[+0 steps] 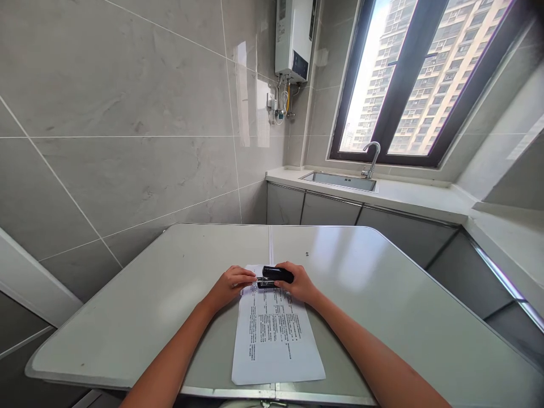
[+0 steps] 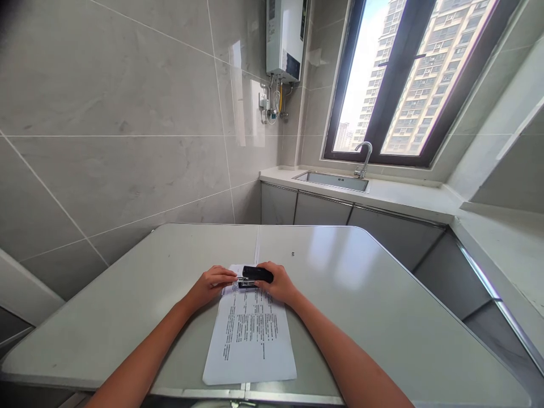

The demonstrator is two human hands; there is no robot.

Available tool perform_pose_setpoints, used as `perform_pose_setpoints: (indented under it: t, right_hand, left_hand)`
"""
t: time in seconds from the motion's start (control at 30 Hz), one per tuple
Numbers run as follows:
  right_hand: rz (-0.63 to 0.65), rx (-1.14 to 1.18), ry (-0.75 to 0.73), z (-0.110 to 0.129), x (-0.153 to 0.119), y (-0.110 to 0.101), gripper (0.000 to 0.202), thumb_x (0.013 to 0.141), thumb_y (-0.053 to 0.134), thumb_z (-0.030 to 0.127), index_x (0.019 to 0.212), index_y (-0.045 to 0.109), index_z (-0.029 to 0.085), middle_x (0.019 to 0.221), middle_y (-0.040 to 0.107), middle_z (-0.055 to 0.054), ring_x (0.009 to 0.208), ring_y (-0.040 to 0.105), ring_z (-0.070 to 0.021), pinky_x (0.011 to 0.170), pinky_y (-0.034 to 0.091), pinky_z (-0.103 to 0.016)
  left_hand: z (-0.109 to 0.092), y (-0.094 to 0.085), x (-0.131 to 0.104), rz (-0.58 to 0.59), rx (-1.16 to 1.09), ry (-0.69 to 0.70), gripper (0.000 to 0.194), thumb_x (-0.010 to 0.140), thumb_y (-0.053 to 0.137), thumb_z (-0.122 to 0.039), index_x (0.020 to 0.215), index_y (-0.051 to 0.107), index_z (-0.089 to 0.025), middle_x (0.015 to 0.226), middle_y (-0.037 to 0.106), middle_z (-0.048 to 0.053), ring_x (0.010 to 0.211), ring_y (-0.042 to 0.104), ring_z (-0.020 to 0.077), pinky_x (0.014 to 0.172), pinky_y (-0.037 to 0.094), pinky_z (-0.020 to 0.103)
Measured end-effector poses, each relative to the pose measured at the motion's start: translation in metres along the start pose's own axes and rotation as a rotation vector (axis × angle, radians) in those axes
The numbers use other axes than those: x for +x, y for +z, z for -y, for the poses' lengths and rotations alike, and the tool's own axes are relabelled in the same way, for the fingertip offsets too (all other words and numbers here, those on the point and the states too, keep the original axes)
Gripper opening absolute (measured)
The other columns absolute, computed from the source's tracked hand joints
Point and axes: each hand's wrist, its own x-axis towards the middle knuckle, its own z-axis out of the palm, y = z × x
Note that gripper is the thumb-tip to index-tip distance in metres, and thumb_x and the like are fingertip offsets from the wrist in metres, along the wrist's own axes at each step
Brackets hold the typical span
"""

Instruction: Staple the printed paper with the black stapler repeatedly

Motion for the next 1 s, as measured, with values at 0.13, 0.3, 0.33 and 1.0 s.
perform_pose_setpoints:
  t: [0.13,0.3,0.33,1.0]
  right_hand:
    - [0.026,0.065,-0.016,0.002,-0.001,-0.002,0.035,0.082,0.078,0.041,0.110,0.072,0.021,0.099,0.076,-0.005,0.087,0.069,-0.0228,0.081,0.054,-0.037]
    - [0.102,0.096,-0.061,0.009,-0.002,0.005,0.035,0.079,0.082,0.041,0.107,0.073,0.023,0.095,0.073,-0.004,0.086,0.067,-0.0220,0.081,0.052,-0.036]
    - [0.113,0.097,-0.067,0.011,-0.003,0.007,0.034,0.079,0.082,0.040,0.107,0.073,0.023,0.096,0.073,-0.004,0.087,0.067,-0.0220,0.082,0.052,-0.036]
    - [-0.096,-0.211,0.315,-0.032,-0.005,-0.099,0.033,0.074,0.079,0.041,0.100,0.074,0.021,0.089,0.075,-0.002,0.081,0.066,-0.0217,0.075,0.051,-0.033]
  left_hand:
    - [-0.007,0.001,0.001,-0.016,-0.106,-0.039,0.018,0.099,0.065,-0.034,0.101,0.083,-0.030,0.110,0.077,0.008,0.098,0.069,0.0221,0.089,0.056,0.041]
    - [-0.022,0.007,0.006,0.008,-0.230,-0.095,0.011,0.086,0.079,-0.031,0.088,0.074,-0.022,0.105,0.069,0.007,0.095,0.064,0.0203,0.086,0.054,0.036]
    - [-0.024,0.008,0.007,-0.002,-0.233,-0.121,0.016,0.082,0.081,-0.030,0.092,0.071,-0.022,0.102,0.067,0.005,0.093,0.061,0.0194,0.086,0.052,0.035]
    - [-0.012,0.025,0.001,0.236,0.137,-0.142,0.047,0.089,0.074,-0.048,0.132,0.067,-0.029,0.150,0.057,0.010,0.141,0.049,0.0334,0.119,0.038,0.051]
